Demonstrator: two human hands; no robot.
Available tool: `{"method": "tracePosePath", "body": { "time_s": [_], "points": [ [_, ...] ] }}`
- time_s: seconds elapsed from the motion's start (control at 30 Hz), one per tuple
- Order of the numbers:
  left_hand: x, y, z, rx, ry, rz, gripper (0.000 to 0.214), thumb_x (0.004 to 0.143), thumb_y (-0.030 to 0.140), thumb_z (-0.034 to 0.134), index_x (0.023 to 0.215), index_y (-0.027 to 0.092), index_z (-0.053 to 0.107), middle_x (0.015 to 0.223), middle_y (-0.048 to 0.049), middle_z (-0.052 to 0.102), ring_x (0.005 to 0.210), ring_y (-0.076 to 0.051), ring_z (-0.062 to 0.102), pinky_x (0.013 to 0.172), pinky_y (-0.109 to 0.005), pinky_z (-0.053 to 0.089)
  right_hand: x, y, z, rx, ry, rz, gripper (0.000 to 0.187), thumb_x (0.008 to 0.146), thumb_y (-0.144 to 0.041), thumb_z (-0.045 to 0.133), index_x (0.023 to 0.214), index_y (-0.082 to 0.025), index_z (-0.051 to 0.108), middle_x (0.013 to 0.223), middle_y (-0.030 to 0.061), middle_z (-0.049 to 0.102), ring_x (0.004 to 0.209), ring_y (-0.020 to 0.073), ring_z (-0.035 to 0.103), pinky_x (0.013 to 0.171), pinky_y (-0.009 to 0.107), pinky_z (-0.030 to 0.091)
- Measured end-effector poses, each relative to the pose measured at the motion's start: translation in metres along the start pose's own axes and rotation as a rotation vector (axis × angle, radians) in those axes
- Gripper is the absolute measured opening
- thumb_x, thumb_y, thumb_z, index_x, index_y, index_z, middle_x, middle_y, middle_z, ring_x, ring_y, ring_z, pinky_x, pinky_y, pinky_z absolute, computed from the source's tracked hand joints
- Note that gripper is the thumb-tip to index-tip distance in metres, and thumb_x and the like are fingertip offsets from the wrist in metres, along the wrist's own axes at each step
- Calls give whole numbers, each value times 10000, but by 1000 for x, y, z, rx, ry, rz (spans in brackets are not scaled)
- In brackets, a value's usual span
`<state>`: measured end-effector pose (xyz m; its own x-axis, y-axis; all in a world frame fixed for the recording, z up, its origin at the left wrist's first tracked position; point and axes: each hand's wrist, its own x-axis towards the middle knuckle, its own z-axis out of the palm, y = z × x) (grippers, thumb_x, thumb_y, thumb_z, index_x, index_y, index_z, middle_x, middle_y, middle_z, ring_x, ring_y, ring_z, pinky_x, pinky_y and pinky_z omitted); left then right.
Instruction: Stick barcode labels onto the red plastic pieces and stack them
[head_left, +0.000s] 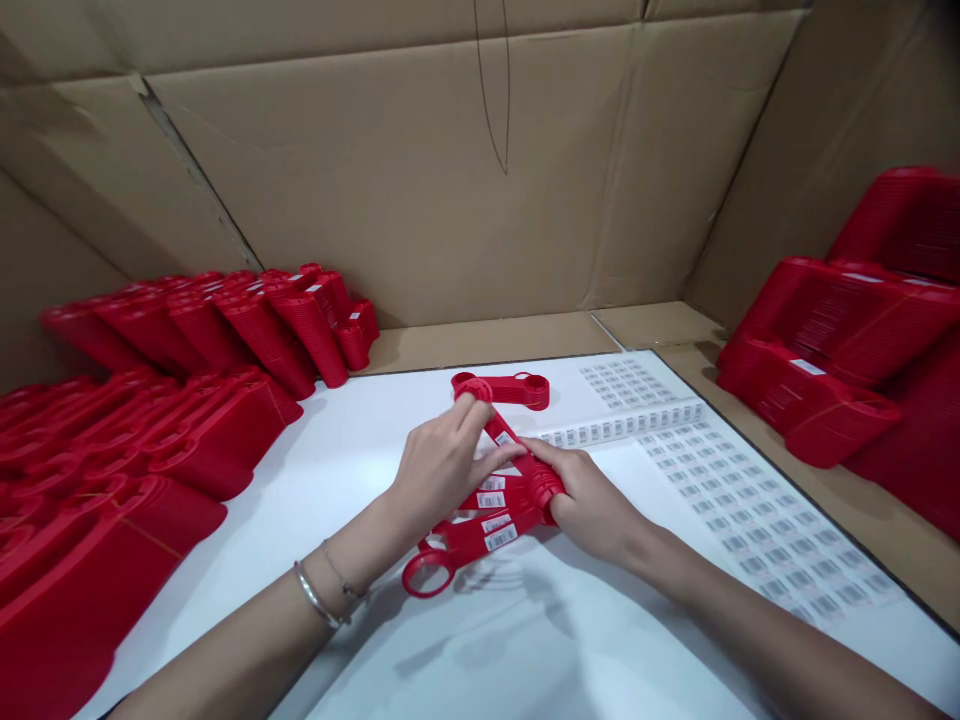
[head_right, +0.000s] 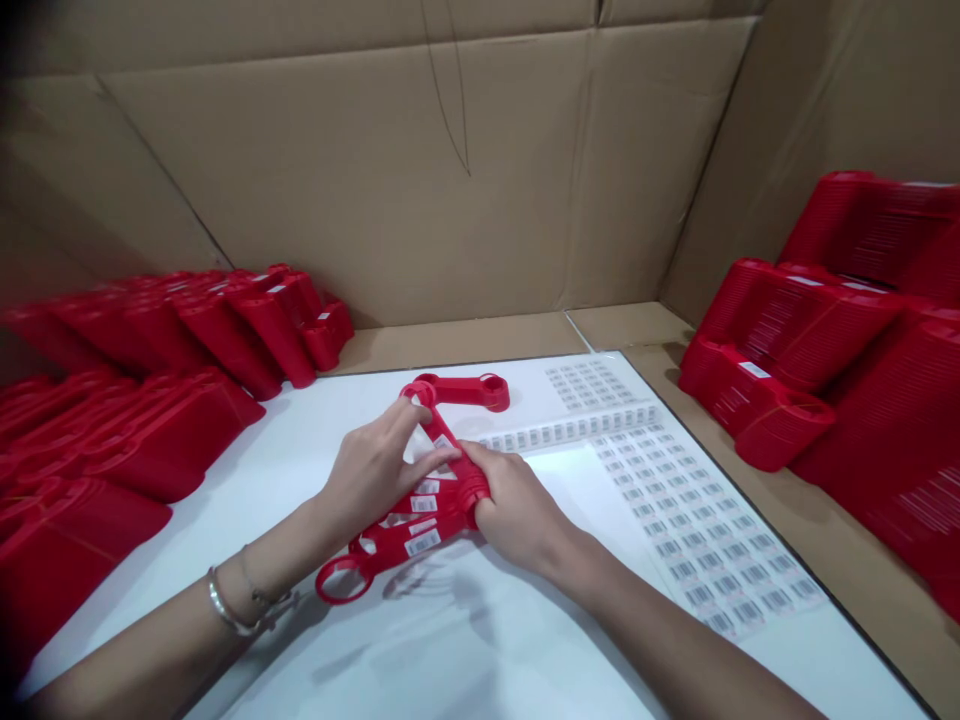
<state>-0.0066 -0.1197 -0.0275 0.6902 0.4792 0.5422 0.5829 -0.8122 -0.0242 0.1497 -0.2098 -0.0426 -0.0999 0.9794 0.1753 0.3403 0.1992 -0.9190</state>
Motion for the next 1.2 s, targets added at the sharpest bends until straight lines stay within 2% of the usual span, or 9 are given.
{"method": "tracePosePath", "body": {
  "time_s": [0.1,0.2,0.3,0.43,0.67,0.83,0.93,1.03,1.2],
  "points": [
    [2,-4,2,57,120,-30,434,869,534,416,1071,151,441,1042,-106,517,738,-153,562,495,-226,407,-2,-1,2,16,-6,5,611,621,24,347,1137,-211,575,1008,15,649,740,146,577,690,252,445],
    [3,-6,2,38,115,10,371,898,446,418,1139,164,422,1158,-122,483,882,-191,563,603,-269,474,-3,-1,2,21,-10,10,603,623,26,343,1124,-207,584,1004,13,651,749,149,580,700,261,452],
    [4,-8,0,-68,85,-17,230,927,296,386,1104,167,459,1121,-98,494,924,-187,546,730,-317,489,-3,-1,2,23,-21,9,616,614,30,346,1126,-214,587,1019,7,649,773,150,583,726,268,459],
    [6,-9,-3,-289,117,-84,174,911,208,410,1061,163,486,1066,-83,476,851,-146,539,749,-309,486,-3,0,-1,44,-19,5,643,624,35,344,1160,-230,582,1084,6,633,867,161,587,764,270,461],
    [6,-10,-3,-450,188,46,275,794,-30,345,948,153,480,1003,-78,484,947,-151,490,781,-292,466,-3,7,-12,12,47,38,740,595,38,341,1241,-268,533,1140,-17,616,939,167,585,785,265,459],
    [3,-10,1,-287,33,53,83,837,140,443,792,134,512,843,-64,510,758,-149,494,650,-281,454,-1,7,-14,7,29,58,707,620,23,337,1231,-266,544,1112,-22,628,868,150,596,736,244,478],
    [7,-6,2,-161,-160,0,254,894,282,423,727,138,550,720,-43,543,667,-154,501,603,-292,427,0,11,-14,-31,48,54,707,621,25,340,1233,-266,541,1097,-18,634,849,151,595,738,249,475],
    [17,0,3,-118,-326,-1,239,895,223,397,817,146,609,797,-58,594,733,-176,551,644,-304,436,2,16,-14,-89,74,70,702,610,29,353,1224,-248,552,1048,5,651,831,168,592,749,273,468],
    [32,4,4,-202,-440,25,220,834,118,408,798,126,626,861,-92,597,825,-203,568,738,-327,439,6,20,-16,-116,81,103,660,605,20,362,1173,-230,588,977,16,668,817,184,599,689,272,460]
  ]
}}
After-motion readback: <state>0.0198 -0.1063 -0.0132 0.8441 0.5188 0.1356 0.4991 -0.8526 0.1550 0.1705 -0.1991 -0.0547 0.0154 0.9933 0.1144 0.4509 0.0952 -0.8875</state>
